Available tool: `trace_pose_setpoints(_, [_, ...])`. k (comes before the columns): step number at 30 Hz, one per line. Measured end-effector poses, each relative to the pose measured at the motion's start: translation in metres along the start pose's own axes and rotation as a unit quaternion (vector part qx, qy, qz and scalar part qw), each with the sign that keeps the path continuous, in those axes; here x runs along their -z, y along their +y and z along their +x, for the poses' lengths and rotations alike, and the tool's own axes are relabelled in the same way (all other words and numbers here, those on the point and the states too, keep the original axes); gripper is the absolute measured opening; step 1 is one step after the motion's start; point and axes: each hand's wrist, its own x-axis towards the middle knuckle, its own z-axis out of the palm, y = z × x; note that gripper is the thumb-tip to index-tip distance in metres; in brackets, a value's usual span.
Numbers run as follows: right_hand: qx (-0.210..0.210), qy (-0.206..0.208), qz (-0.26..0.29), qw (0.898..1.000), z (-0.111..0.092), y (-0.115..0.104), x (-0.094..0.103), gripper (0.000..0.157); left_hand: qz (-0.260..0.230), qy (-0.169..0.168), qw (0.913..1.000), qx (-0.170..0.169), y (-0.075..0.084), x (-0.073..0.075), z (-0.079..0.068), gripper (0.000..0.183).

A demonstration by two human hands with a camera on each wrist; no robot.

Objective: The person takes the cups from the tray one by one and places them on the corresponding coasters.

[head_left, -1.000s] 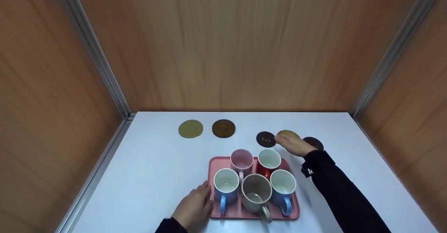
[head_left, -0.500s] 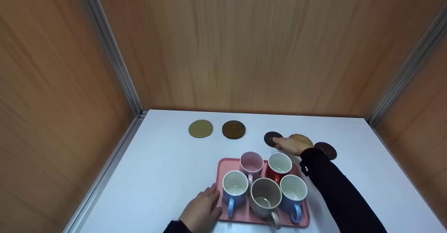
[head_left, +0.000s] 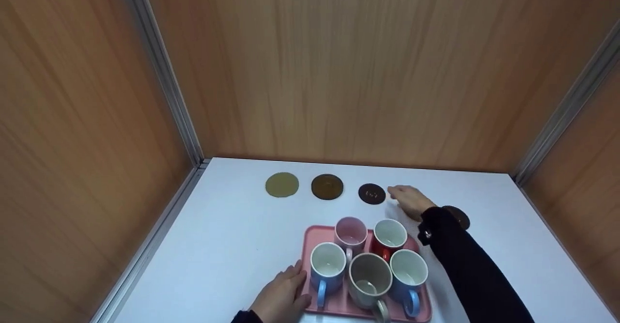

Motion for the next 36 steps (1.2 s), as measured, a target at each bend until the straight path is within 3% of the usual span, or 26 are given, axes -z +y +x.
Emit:
trace_pose_setpoints(3, [0.032,0.077,-0.122,0.989,-0.014,0.021,0.014,0.045,0.0,0.004,1.0,0.001,-0.002,0.001,0.002,0.066])
trace_pose_setpoints(6, [0.048,0.085,-0.191,0.977,-0.03,0.036,0.02,0.036,0.006,0.009,0.9999,-0.001,-0.003,0.002,0.001,0.067])
trace_pose_setpoints(10, [0.091,0.074,-0.197,0.973,-0.036,0.056,0.014,0.024,0.007,0.009,0.9999,0.005,-0.003,0.004,0.0,0.068])
trace_pose_setpoints(12, [0.149,0.085,-0.2,0.965,-0.025,0.078,0.008,0.016,0.018,0.011,0.9998,-0.003,-0.004,0.005,0.001,0.068])
trace_pose_setpoints(15, [0.185,0.075,-0.193,0.961,-0.016,0.083,0.005,0.011,0.031,0.015,0.9993,-0.017,-0.004,0.007,0.002,0.066])
trace_pose_setpoints(17, [0.169,0.062,-0.187,0.966,-0.009,0.078,0.007,0.016,0.04,0.019,0.9987,-0.027,-0.004,0.008,0.003,0.066])
trace_pose_setpoints(19, [0.117,0.04,-0.186,0.975,-0.011,0.057,0.013,0.027,0.035,0.02,0.9989,-0.026,-0.003,0.009,0.005,0.067])
trace_pose_setpoints(22, [0.057,0.061,-0.211,0.974,-0.009,0.049,0.017,0.04,0.033,0.023,0.9986,-0.033,-0.001,0.009,0.009,0.067])
trace_pose_setpoints(27, [-0.047,0.182,-0.252,0.949,-0.027,0.063,0.016,0.028,0.028,0.016,0.9987,-0.04,0.0,0.002,0.008,0.067])
trace_pose_setpoints(29, [-0.076,0.199,-0.255,0.943,-0.034,0.07,0.018,0.03,0.025,0.014,0.9989,-0.037,-0.001,0.001,0.007,0.067])
trace_pose_setpoints(31, [-0.094,0.182,-0.253,0.945,-0.038,0.074,0.02,0.032,0.025,0.016,0.999,-0.034,-0.003,0.001,0.005,0.067])
trace_pose_setpoints(36, [-0.102,0.098,-0.224,0.964,-0.039,0.08,0.032,0.041,0.036,0.022,0.9986,-0.032,-0.003,0.008,0.007,0.067])
